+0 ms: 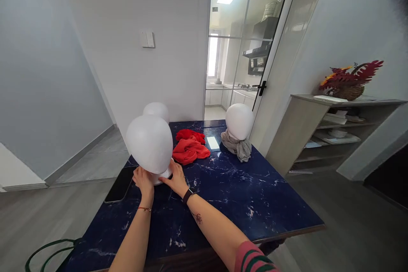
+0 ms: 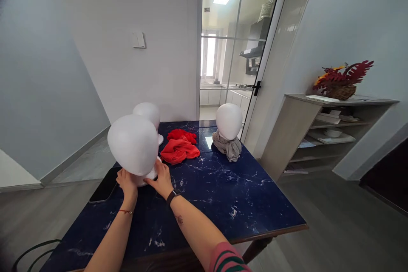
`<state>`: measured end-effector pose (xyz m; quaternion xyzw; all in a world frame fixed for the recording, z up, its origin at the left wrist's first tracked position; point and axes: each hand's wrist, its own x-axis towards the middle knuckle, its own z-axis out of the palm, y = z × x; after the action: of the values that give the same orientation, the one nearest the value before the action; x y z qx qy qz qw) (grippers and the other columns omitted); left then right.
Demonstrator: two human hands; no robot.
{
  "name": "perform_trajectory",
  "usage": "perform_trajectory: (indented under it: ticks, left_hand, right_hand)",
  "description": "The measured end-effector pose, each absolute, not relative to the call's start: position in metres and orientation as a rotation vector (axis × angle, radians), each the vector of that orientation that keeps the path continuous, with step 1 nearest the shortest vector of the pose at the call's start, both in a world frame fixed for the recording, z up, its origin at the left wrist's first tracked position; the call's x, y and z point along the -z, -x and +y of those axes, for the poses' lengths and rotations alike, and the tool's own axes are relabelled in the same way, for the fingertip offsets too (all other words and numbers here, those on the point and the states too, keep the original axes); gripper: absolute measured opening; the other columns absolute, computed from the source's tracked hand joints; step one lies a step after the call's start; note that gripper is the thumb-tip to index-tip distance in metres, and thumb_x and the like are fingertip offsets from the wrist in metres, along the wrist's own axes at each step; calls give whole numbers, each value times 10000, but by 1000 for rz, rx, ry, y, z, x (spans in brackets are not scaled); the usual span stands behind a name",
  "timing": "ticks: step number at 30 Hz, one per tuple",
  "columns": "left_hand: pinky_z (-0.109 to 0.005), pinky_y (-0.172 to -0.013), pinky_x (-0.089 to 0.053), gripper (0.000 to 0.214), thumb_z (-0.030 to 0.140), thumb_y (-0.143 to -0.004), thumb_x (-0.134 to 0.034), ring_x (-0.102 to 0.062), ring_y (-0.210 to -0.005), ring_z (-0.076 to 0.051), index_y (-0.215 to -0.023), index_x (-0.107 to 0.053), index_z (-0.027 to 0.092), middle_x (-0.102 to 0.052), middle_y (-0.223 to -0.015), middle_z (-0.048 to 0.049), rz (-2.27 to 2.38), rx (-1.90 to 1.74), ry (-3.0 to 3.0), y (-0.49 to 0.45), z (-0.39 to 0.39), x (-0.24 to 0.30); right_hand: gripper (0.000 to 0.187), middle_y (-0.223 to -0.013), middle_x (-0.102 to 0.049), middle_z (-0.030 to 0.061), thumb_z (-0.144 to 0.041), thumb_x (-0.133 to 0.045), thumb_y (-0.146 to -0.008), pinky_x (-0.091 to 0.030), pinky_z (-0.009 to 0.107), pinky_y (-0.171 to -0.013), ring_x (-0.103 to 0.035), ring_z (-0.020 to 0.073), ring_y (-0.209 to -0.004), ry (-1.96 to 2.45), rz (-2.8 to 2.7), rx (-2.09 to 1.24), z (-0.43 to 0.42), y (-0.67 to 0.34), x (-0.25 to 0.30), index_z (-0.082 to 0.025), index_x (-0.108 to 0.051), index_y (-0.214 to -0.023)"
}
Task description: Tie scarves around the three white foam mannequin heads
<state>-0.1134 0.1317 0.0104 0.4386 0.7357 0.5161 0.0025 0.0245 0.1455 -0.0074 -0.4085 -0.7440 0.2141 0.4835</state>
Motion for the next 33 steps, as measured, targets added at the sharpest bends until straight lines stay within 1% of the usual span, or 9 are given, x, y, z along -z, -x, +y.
perform_trajectory:
  ticks: [2, 5, 9, 14, 19, 23, 27, 30, 33]
  left_hand:
    - [-417, -934, -359, 284, 204, -898, -356, -436, -1073, -243, -1094, -561, 193, -506, -1077, -89, 2333, -1652, -1371, 106, 115, -16]
    - [-419, -948, -346, 307, 247, -920, -329, -416, -1078, -246, -1123, -554, 201, -486, -1093, -86, 2327, -1732, -1390, 92, 91, -27]
    - [-414, -977, -331, 333, 244, -925, -299, -409, -1109, -237, -1153, -536, 192, -486, -1128, -94, 2206, -1767, -1507, 61, 72, -32]
    - [-409, -1014, -311, 316, 201, -900, -338, -411, -1160, -225, -1140, -543, 223, -513, -1164, -77, 2045, -1635, -1560, 7, 63, -18]
    - [-390, -1007, -336, 341, 232, -915, -314, -441, -1170, -226, -1148, -562, 213, -530, -1203, -95, 1912, -1468, -1497, -35, 66, -4]
    - [-388, -994, -358, 345, 228, -912, -304, -467, -1178, -222, -1102, -592, 222, -575, -1177, -88, 1877, -1392, -1482, -41, 75, 2]
    - [-394, -1007, -350, 325, 217, -881, -363, -479, -1187, -230, -1093, -610, 215, -600, -1182, -85, 1846, -1373, -1549, -33, 77, 4]
    - [-384, -1024, -336, 322, 187, -858, -400, -475, -1195, -220, -1093, -615, 230, -606, -1194, -65, 1817, -1370, -1613, -25, 74, 4]
    - [-389, -1032, -328, 330, 176, -866, -378, -459, -1199, -214, -1090, -615, 224, -593, -1210, -68, 1808, -1382, -1637, -19, 73, 5]
  right_hand:
    - [811, -1306, -527, 113, -405, -745, -663, -415, 437, -987, -481, 284, -1173, 939, -1782, -503, 133, -26, 4, -183, -395, -1360]
    - [744, -1270, -543, 125, -402, -731, -681, -416, 437, -989, -486, 276, -1172, 881, -1730, -446, 113, -35, -3, -178, -428, -1323]
    - [673, -1260, -544, 127, -368, -718, -701, -407, 442, -997, -479, 274, -1181, 914, -1695, -400, 88, -68, -14, -182, -453, -1291]
    - [677, -1252, -547, 127, -376, -709, -715, -423, 457, -969, -493, 285, -1163, 1063, -1684, -373, 63, -133, -17, -199, -433, -1308]
    - [644, -1246, -560, 126, -402, -688, -729, -439, 454, -950, -516, 290, -1146, 1229, -1645, -343, 50, -179, -10, -200, -449, -1293]
    - [615, -1238, -572, 128, -376, -686, -728, -449, 449, -941, -524, 293, -1143, 1297, -1638, -348, 52, -187, 2, -182, -468, -1270]
    - [623, -1255, -556, 129, -344, -694, -719, -434, 448, -962, -506, 295, -1166, 1333, -1654, -339, 56, -180, 11, -173, -456, -1269]
    - [637, -1257, -542, 128, -340, -696, -713, -431, 448, -959, -497, 297, -1166, 1347, -1663, -338, 56, -173, 14, -179, -433, -1270]
    - [658, -1231, -549, 132, -362, -700, -707, -451, 445, -922, -510, 301, -1135, 1371, -1668, -330, 54, -166, 13, -180, -413, -1270]
